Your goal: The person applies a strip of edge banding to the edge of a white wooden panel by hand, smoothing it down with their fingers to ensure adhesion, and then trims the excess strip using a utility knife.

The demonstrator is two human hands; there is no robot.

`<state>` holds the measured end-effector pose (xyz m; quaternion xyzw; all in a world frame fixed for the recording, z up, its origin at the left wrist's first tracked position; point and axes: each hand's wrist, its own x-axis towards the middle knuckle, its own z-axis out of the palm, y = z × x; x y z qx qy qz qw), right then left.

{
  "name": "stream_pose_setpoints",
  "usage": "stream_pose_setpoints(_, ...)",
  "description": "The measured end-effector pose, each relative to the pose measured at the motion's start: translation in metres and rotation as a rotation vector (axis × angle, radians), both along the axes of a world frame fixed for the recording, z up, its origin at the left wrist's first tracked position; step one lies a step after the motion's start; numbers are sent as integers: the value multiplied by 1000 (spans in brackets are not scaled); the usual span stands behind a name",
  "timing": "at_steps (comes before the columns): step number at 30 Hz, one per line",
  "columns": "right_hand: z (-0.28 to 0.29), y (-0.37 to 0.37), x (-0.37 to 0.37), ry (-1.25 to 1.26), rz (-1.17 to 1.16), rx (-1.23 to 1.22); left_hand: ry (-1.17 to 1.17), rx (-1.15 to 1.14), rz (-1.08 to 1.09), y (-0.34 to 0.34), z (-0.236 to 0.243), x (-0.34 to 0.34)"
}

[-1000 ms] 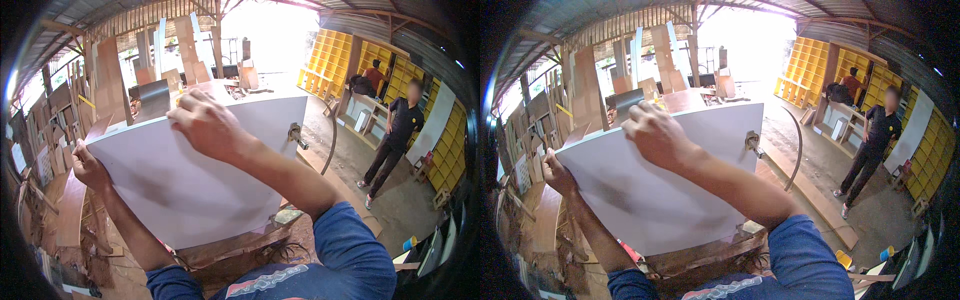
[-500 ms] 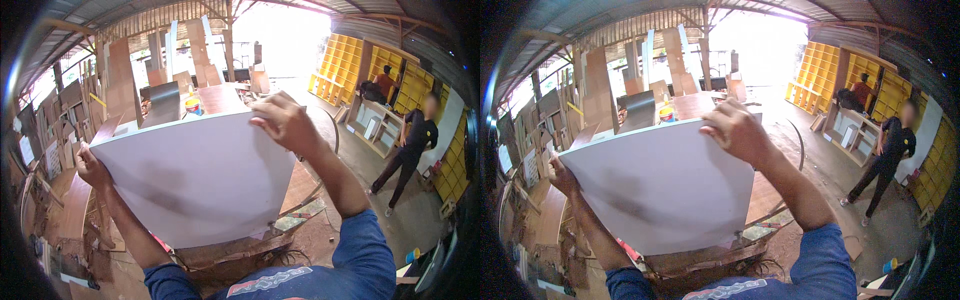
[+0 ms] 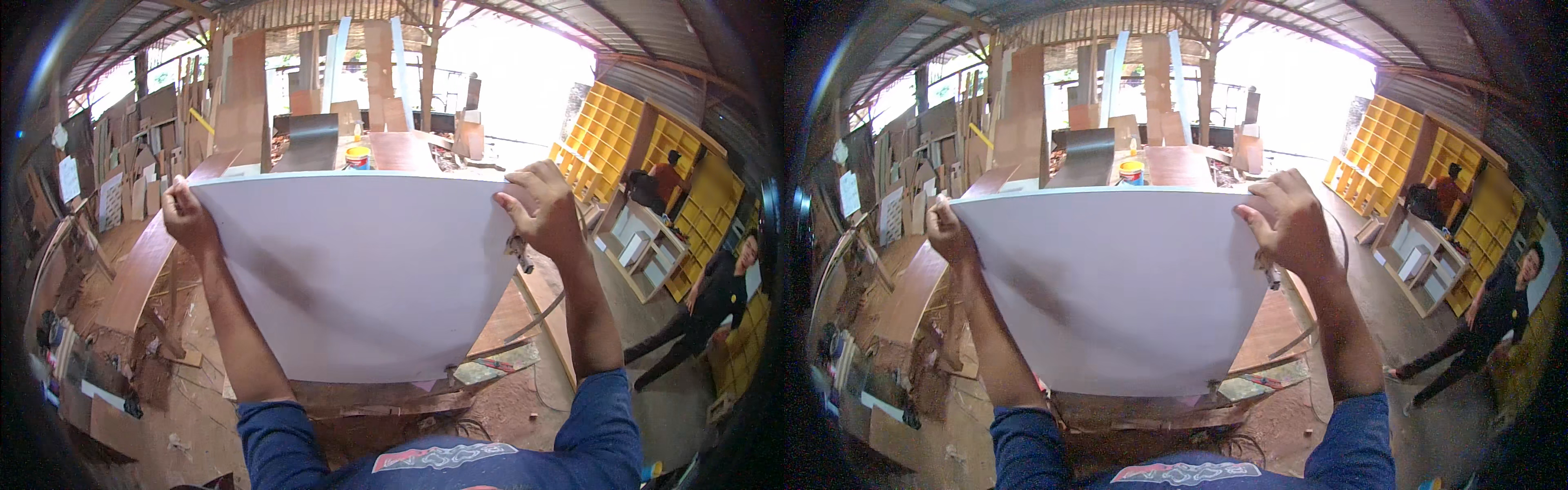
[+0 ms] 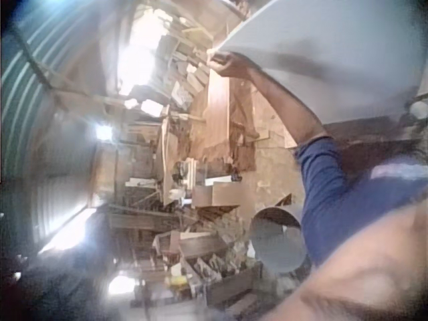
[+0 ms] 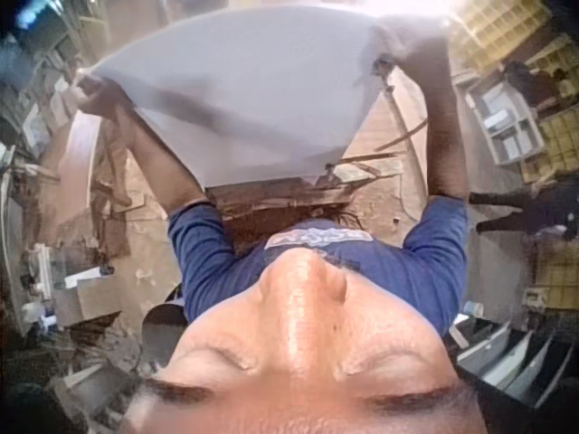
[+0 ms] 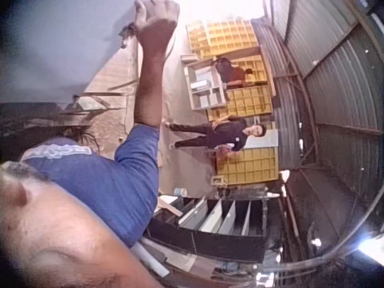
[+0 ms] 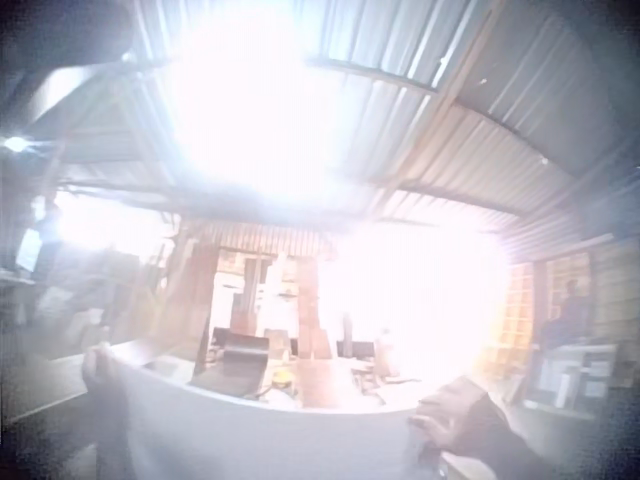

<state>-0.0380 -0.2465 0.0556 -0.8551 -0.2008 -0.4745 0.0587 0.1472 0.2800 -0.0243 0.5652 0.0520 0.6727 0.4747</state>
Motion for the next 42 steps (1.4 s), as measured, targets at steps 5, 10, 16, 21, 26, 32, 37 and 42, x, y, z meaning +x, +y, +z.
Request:
stream_pose_setpoints(5, 1, 82, 28, -6, 169, -99, 73, -51, -28, -8, 3, -10)
stream_pose_setpoints(10, 1, 159, 52, 39, 261, -166, -67, -71, -178, -17, 6, -21)
stream_pose_setpoints(16, -2, 252, 90, 78, 377, -173, -196, 26, -109, -14, 5, -22)
stream_pose_setpoints(21, -3, 308, 111, 31, 407, -204, -131, -3, -216, -13, 1, -21)
stream_pose_setpoints(26, -4, 352, 129, -27, 472, -225, -168, 35, -239, -11, -2, -17)
stream_pose_setpoints(32, -6, 390, 153, -84, 519, -245, -192, 20, -285, -12, -2, -15)
stream_pose_setpoints(37, -1, 422, 168, -41, 573, -274, -146, -69, -465, -14, -3, -22)
stream_pose_setpoints(42, 4, 429, 173, 1, 575, -310, -146, -103, -426, -13, -2, -13)
